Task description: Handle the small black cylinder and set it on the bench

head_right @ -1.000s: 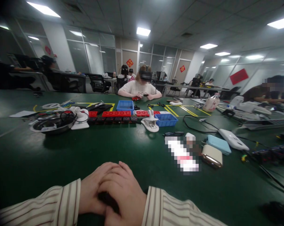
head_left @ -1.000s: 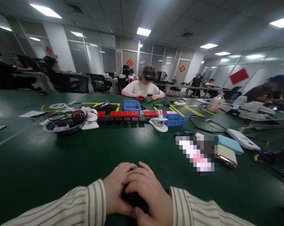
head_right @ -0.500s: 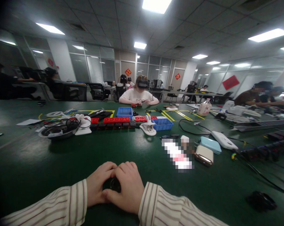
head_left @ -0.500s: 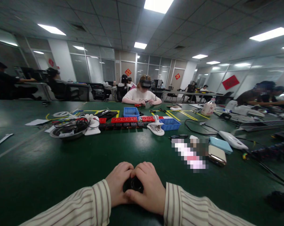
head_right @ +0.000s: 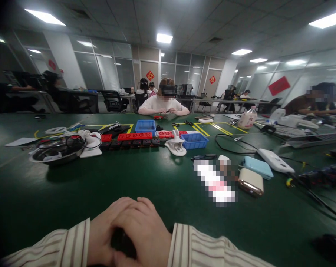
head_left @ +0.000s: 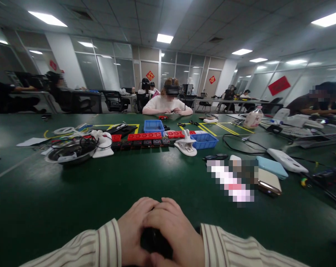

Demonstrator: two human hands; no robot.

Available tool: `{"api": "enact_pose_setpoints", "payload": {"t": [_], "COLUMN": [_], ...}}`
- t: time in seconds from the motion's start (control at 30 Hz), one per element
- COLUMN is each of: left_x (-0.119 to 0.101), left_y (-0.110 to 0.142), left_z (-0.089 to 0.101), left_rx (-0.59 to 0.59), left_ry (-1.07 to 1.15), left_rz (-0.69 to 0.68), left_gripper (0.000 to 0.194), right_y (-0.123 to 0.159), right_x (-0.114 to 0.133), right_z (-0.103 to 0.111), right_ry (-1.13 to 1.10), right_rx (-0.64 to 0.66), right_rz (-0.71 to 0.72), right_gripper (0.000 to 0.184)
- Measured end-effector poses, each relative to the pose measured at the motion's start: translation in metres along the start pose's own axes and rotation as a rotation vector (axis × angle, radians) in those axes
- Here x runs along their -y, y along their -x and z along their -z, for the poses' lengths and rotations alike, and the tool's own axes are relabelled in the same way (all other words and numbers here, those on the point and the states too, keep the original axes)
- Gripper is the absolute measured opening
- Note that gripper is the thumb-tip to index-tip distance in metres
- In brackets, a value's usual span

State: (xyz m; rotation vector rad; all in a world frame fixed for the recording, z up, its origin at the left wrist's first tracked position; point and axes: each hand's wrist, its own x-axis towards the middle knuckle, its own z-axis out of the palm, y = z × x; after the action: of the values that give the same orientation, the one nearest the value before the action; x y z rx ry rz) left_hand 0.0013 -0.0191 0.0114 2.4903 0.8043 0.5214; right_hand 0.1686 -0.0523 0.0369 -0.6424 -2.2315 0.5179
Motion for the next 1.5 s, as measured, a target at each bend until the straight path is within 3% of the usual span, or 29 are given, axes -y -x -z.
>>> {"api": "enact_pose_setpoints", "payload": {"t": [0.13,0.27,0.4,0.5,0.6,0.7,0.8,0.93,1.03,1.17,1.37,1.5], "left_x": [-0.003,-0.011,-0.016,-0.013,-0.005,0.001,0.003,0.002,0.002,-0.001,-0.006,-0.003], "left_y": [0.003,0.002,0.002,0.002,0.002,0.0,-0.002,-0.003,-0.002,0.0,0.002,0.002], "left_z": [-0.003,-0.003,0.0,0.002,0.003,0.002,0.001,0.0,0.0,0.0,-0.002,-0.001], "left_rx": [-0.035,-0.086,-0.036,-0.007,0.032,0.04,0.016,0.007,0.006,-0.01,-0.048,0.005], "left_ry": [-0.045,-0.138,-0.161,-0.114,-0.036,0.027,0.064,0.077,0.062,0.063,-0.013,-0.026], "left_rz": [0.03,0.059,0.1,0.089,0.024,-0.024,-0.021,-0.002,0.007,0.001,0.031,0.094], "left_gripper": [0.07,0.07,0.049,0.045,0.038,0.034,0.041,0.048,0.062,0.073,0.064,0.042], "right_y": [0.002,0.001,0.0,0.0,0.001,0.002,0.001,-0.001,-0.002,0.0,0.004,0.004], "right_x": [-0.001,0.001,0.008,0.012,0.011,0.005,-0.001,-0.004,-0.002,0.001,0.004,0.006], "right_z": [-0.002,-0.005,-0.007,-0.007,-0.006,-0.006,-0.004,0.0,0.003,0.002,-0.007,-0.009], "right_ry": [-0.008,0.08,0.232,0.279,0.227,0.139,0.123,0.113,0.047,-0.013,0.051,0.161], "right_rx": [-0.098,-0.095,-0.025,0.028,0.057,0.059,0.113,0.18,0.085,-0.04,-0.12,-0.051], "right_rz": [-0.088,-0.225,-0.342,-0.356,-0.254,-0.062,0.121,0.182,0.147,0.01,-0.231,-0.308], "right_gripper": [0.05,0.058,0.037,0.021,0.016,0.015,0.01,0.015,0.016,0.038,0.056,0.036]}}
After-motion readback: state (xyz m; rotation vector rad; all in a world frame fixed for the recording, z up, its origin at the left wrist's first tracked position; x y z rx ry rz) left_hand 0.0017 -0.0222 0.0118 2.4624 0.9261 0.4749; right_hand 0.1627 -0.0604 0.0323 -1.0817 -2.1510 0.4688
